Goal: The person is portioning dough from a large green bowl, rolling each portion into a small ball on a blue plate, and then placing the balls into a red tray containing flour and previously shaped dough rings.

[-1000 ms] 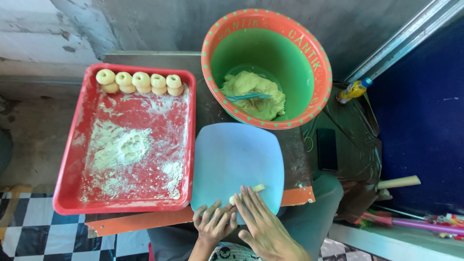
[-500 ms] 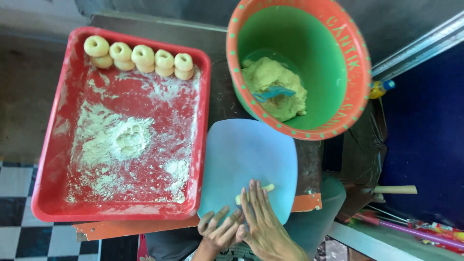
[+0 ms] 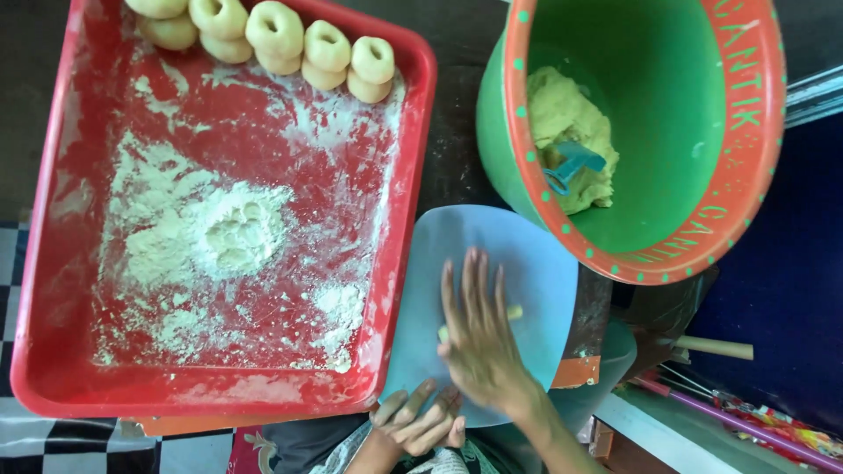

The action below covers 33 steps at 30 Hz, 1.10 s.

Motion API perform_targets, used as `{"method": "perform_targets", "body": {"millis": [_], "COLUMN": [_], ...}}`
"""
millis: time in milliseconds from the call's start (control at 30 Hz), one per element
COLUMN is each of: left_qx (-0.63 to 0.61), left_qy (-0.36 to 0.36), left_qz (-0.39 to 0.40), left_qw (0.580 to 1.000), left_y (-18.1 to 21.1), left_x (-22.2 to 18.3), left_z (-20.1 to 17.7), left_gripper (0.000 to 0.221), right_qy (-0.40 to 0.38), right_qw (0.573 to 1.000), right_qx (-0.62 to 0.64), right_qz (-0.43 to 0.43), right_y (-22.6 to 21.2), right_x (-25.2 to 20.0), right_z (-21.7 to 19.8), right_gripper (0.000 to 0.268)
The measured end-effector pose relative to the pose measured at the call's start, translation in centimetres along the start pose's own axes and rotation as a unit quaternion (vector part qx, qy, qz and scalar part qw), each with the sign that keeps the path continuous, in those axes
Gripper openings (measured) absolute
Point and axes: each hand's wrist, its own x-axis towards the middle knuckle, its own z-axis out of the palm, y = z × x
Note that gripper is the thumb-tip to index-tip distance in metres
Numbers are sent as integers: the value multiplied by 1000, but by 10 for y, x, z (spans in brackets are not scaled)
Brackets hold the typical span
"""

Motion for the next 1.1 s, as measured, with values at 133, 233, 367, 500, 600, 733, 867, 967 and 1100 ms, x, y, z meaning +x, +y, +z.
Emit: {"method": "perform_targets", "body": {"millis": [133,233,367,500,600,733,867,967,1100], "left_qx": [2,-1,8,1,16,31,40,48,51], "left_qy": [8,15,-12,-97,-146,-136,-135,-134,-142], "left_qz": [-2,-3,8,38,54,86,68,68,71], "left_qw": [1000,1000,1000,995,988,986,988,987,986], "left_y": [1,2,4,3,4,11,21,21,17], "left_x": [6,5,-5,-14,0,13,21,18,11], "left_z": [-2,-4,-4,-17,-32,-39,-43,-42,-40], "left_gripper": [22,22,20,54,55,55,50,48,47], "right_qy": [76,126,140,147,168,182,167,151,124], "right_qw": [997,992,989,988,985,982,985,987,990], "right_qx": [7,11,47,32,26,27,10,22,20], "right_qz": [-22,-22,-28,-25,-29,-32,-35,-52,-69], "right_y": [9,11,9,4,1,-2,-6,-14,-25], "right_x": [61,90,90,82,74,55,15,-26,-85], "right_z": [-4,-5,-11,-19,-21,-22,-20,-21,-23], "right_gripper": [98,96,99,102,101,99,92,85,84]}}
